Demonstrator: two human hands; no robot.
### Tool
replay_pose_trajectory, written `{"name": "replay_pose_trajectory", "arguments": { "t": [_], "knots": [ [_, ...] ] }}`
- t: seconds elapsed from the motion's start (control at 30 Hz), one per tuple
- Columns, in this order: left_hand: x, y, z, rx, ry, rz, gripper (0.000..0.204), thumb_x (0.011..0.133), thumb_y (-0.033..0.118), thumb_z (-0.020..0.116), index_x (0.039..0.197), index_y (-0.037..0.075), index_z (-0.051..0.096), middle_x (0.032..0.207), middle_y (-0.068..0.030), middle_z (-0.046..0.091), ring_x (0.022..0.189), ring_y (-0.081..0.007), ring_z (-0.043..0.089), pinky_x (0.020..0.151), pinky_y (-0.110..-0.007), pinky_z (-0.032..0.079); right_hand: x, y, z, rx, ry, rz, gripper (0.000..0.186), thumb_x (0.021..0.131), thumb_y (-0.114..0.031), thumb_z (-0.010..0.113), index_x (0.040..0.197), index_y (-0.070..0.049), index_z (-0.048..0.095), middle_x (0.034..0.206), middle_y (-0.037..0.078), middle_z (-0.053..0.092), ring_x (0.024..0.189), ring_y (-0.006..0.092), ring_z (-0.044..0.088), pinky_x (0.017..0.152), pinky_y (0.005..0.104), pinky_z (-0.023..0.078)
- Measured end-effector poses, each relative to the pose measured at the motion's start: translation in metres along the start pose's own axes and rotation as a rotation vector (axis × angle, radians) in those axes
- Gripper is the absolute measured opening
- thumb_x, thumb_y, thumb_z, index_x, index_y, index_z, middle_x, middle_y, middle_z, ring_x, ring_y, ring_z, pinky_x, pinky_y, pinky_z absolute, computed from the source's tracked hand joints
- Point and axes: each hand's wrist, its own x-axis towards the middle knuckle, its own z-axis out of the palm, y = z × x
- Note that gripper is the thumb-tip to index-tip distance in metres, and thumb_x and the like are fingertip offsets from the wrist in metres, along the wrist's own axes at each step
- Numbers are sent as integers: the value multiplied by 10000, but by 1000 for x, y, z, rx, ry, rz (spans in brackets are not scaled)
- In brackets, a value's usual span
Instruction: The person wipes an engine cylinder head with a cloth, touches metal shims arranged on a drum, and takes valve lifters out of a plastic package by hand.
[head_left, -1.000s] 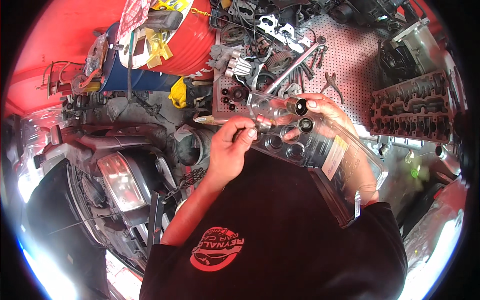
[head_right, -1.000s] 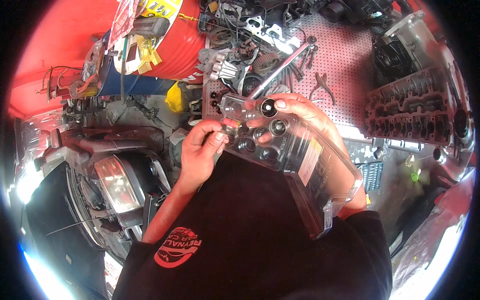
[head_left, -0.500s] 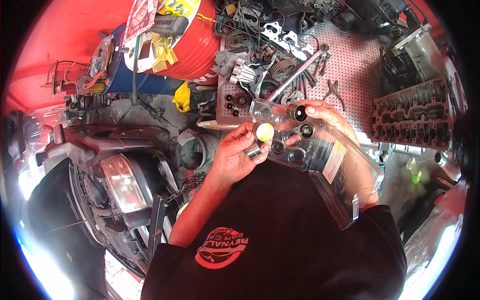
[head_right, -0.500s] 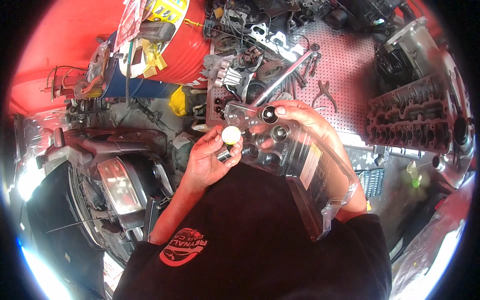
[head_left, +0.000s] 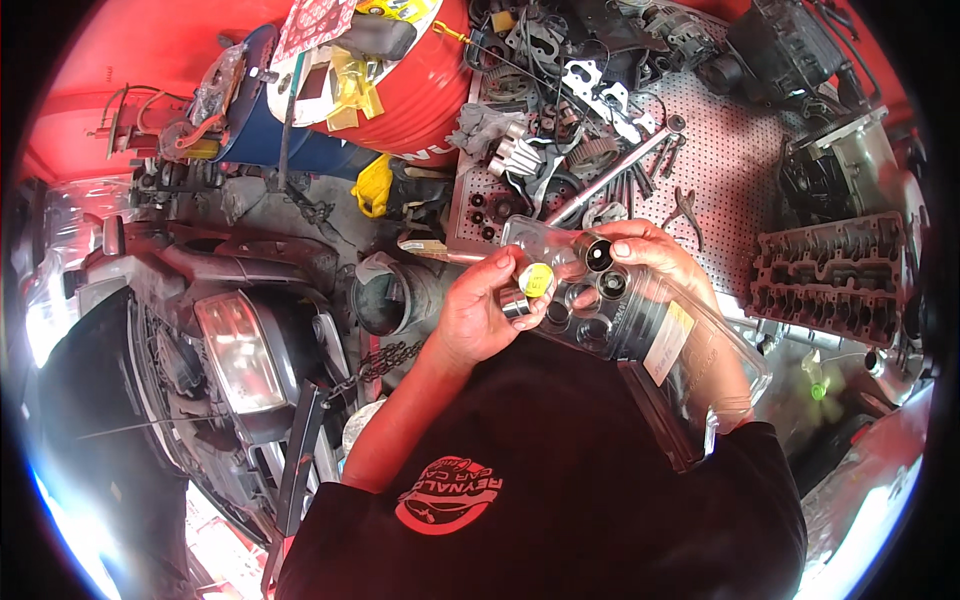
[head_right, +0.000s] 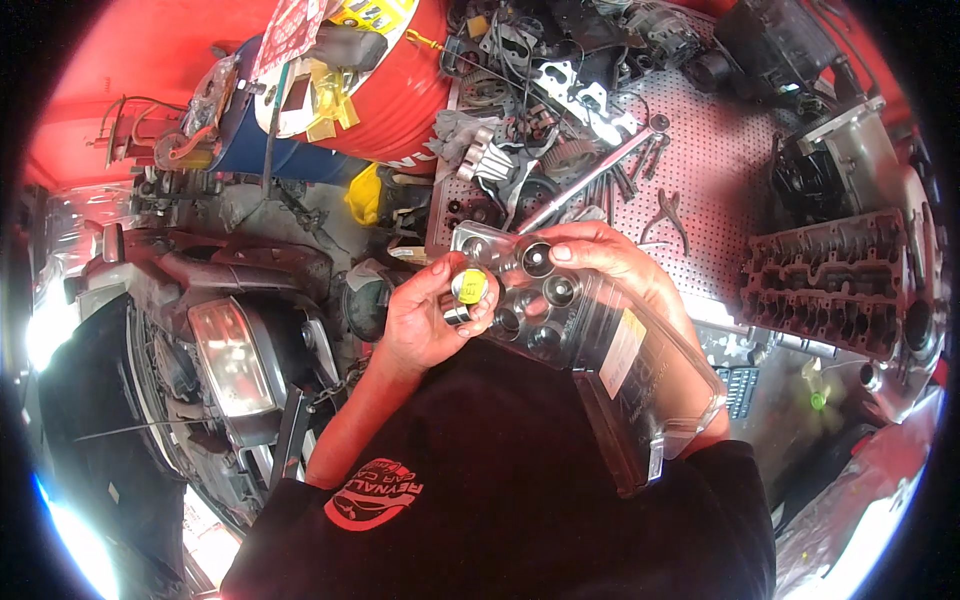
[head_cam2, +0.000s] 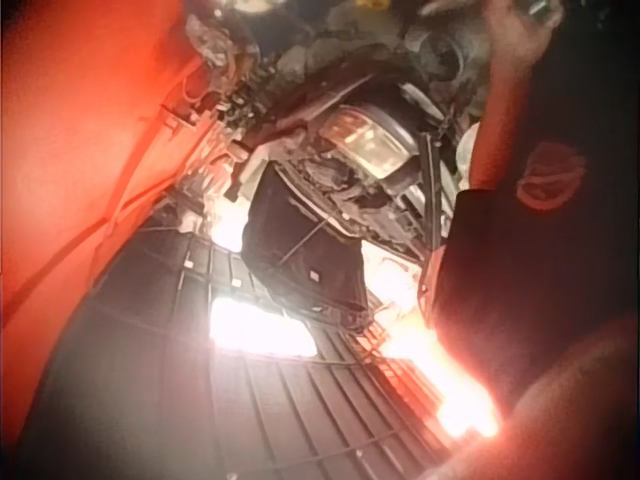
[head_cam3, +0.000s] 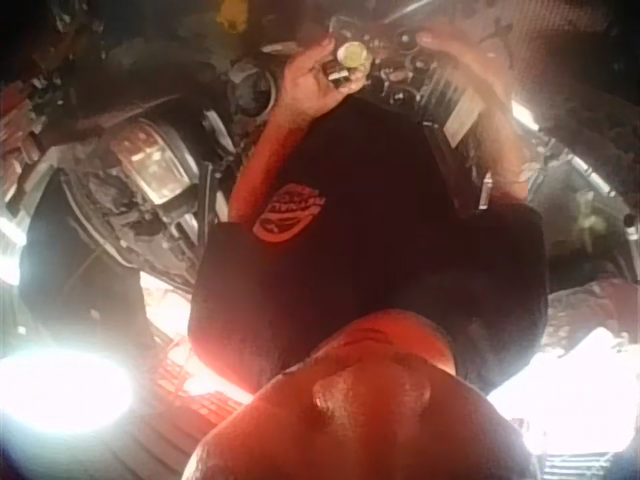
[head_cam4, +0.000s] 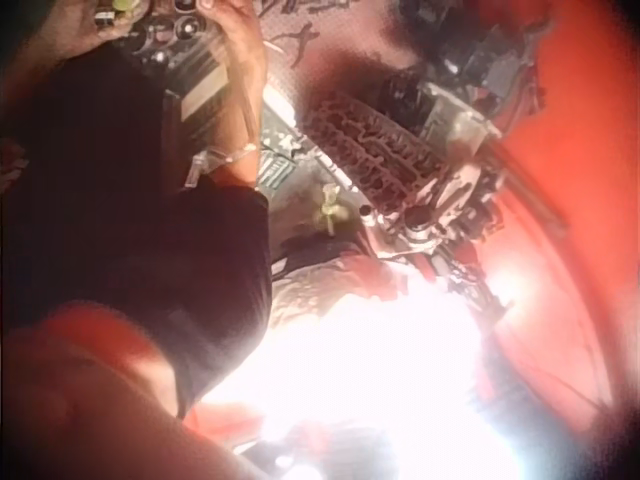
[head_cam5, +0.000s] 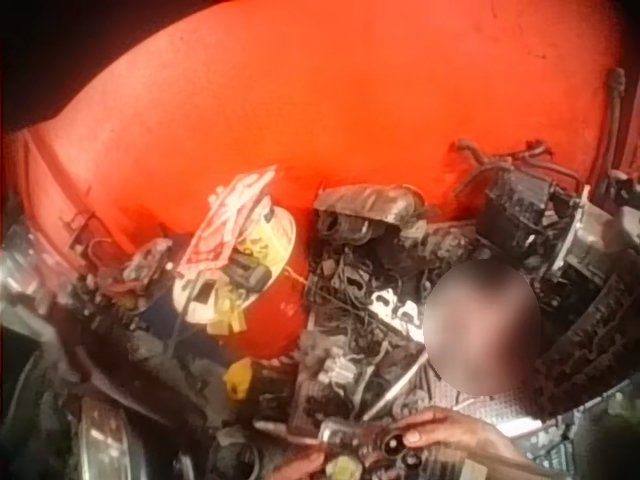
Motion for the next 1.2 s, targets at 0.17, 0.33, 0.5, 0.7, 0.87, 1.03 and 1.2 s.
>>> {"name": "replay_pose_trajectory", "arguments": {
  "t": [0.17,0.33,0.5,0.7,0.87,1.03,1.2],
  "knots": [
    [12,28,-40,15,-296,-14,279,975,297,507,1148,85,561,981,-232,611,825,-226,595,532,-265,420,32,6,11,-34,56,-18,482,891,-211,672,1251,91,563,1215,224,626,1076,329,653,824,487,587],
    [5,84,-29,98,-227,-30,347,969,232,486,1273,65,512,997,-193,632,791,-202,612,530,-258,428,75,12,35,-50,55,-58,473,901,-231,665,1235,92,574,1204,216,632,1080,351,647,814,496,586],
    [8,134,-62,177,-323,-123,428,1016,304,465,1342,26,480,1019,-201,638,778,-202,607,568,-256,446,110,22,44,-134,316,-57,509,895,-295,663,1213,95,586,1159,197,654,1070,352,650,802,504,579],
    [11,183,-85,163,-431,-212,410,1028,293,455,1332,20,488,1016,-192,638,764,-169,577,577,-247,419,150,36,89,-97,360,-152,489,850,-349,678,1090,74,628,1251,248,591,1064,436,631,751,536,583],
    [10,213,-96,234,-498,-243,412,1026,273,464,1355,25,469,1055,-196,634,803,-164,571,586,-244,416,164,52,105,14,409,-254,418,883,-293,651,1077,77,633,1348,297,507,1075,439,624,781,533,584],
    [10,230,-103,309,-540,-229,360,994,197,548,1316,61,461,1087,-202,634,825,-152,568,605,-234,420,179,56,123,10,422,-279,345,916,-231,611,1060,82,631,1407,332,427,1128,450,594,803,535,574],
    [4,240,-101,417,-538,-230,290,977,145,576,1238,85,462,1077,-181,648,803,-134,569,611,-222,419,193,64,122,78,376,-325,305,906,-230,616,1021,50,650,1405,336,427,1144,492,567,829,553,558]
  ]
}}
